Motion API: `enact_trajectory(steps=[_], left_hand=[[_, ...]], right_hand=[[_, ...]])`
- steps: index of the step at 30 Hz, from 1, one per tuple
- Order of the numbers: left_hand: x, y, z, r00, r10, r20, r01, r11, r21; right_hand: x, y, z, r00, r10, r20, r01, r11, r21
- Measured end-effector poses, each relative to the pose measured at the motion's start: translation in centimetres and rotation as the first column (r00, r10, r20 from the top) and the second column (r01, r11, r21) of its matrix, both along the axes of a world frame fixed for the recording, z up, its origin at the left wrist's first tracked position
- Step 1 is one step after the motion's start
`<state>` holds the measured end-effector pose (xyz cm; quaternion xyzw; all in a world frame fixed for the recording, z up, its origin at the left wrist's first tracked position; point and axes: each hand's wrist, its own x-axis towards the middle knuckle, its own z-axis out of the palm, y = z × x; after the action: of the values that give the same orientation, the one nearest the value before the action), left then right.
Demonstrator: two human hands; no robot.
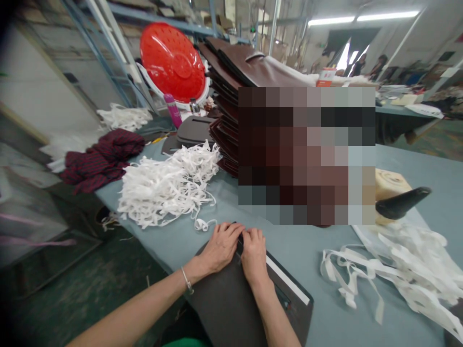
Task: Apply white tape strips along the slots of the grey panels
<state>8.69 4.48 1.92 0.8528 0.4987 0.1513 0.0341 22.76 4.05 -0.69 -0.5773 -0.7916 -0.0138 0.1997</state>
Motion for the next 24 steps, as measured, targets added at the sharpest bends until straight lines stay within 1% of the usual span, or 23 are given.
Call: enact_trajectory(steps=[5, 7, 9, 12, 16, 19, 21, 24], left_hand=[[0.2, -0.1, -0.6, 1.0, -0.004, -0.009, 0.004, 1.0, 0.028], [0.2, -0.2, -0.7, 0.999, -0.007, -0.032, 0.009, 0.999, 0.049], [0.3, -0.3, -0.8, 0.998, -0.006, -0.055, 0.009, 0.998, 0.067], [0.3, -0.5, -0.7, 0.997, 0.001, -0.077, 0.006, 0.997, 0.081], [0.2, -0.7, -0.7, 0.997, 0.009, -0.076, -0.004, 0.997, 0.073], [0.1, -0.7, -0.9, 0.998, 0.011, -0.07, -0.007, 0.998, 0.065], [0.1, -0.8, -1.0, 0.998, 0.015, -0.056, -0.011, 0.998, 0.065], [-0.2, -0.7, -1.2, 1.0, 0.012, -0.024, -0.01, 0.997, 0.071]], right_hand=[[-0.8, -0.8, 1.0, 0.991, 0.005, 0.133, -0.005, 1.0, -0.005], [-0.6, -1.3, 1.3, 0.984, 0.011, 0.176, -0.01, 1.0, -0.006], [0.2, -2.1, 1.4, 0.978, 0.018, 0.209, -0.016, 1.0, -0.009], [2.7, -4.3, 1.5, 0.964, 0.024, 0.266, -0.022, 1.0, -0.011], [8.2, -9.0, 1.2, 0.932, 0.032, 0.361, -0.044, 0.999, 0.024], [12.2, -12.4, 0.7, 0.921, 0.034, 0.387, -0.066, 0.996, 0.068], [13.9, -13.9, 0.4, 0.918, 0.033, 0.395, -0.079, 0.992, 0.1], [14.8, -14.8, 0.2, 0.914, 0.021, 0.404, -0.075, 0.99, 0.119]])
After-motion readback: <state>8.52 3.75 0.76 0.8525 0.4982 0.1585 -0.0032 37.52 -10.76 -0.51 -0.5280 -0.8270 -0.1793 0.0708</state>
